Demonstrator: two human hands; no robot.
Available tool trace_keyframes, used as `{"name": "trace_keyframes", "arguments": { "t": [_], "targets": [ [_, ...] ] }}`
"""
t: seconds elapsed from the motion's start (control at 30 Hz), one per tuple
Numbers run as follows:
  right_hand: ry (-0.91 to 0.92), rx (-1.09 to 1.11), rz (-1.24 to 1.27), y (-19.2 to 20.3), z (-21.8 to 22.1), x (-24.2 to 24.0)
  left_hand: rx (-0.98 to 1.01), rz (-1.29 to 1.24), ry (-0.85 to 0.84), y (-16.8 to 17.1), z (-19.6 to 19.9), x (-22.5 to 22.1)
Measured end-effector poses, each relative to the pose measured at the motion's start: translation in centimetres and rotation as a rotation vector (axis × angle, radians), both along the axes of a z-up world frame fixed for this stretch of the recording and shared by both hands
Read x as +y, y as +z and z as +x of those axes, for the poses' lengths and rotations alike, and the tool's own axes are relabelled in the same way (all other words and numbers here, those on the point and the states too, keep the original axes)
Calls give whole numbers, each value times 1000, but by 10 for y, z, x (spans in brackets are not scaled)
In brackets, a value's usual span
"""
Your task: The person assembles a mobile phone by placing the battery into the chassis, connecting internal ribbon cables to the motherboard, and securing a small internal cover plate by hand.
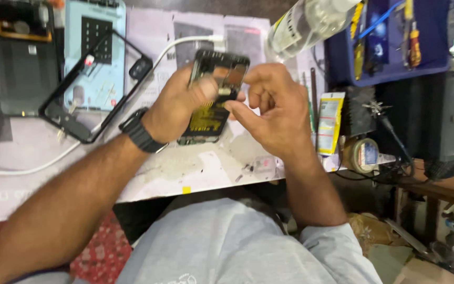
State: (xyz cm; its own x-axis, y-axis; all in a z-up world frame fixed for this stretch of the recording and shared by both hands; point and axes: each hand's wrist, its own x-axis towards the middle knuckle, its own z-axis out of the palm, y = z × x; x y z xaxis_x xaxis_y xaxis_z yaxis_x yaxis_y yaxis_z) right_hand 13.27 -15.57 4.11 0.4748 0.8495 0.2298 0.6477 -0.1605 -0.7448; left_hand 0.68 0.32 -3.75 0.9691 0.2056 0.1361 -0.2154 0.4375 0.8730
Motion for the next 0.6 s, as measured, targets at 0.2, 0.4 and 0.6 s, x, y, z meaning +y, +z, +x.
{"name": "trace_keyframes", "arguments": {
  "t": [0.2,0.4,0.6],
  "targets": [
    [-24,53,94,-4,-14,-19,27,-24,-70,13,-4,0],
    [29,-14,235,-22,-10,-22,7,63,-59,8,-5,0],
    [-24,207,297,-30,-17,-17,57,162,-13,18,-4,-1]
  ]
}}
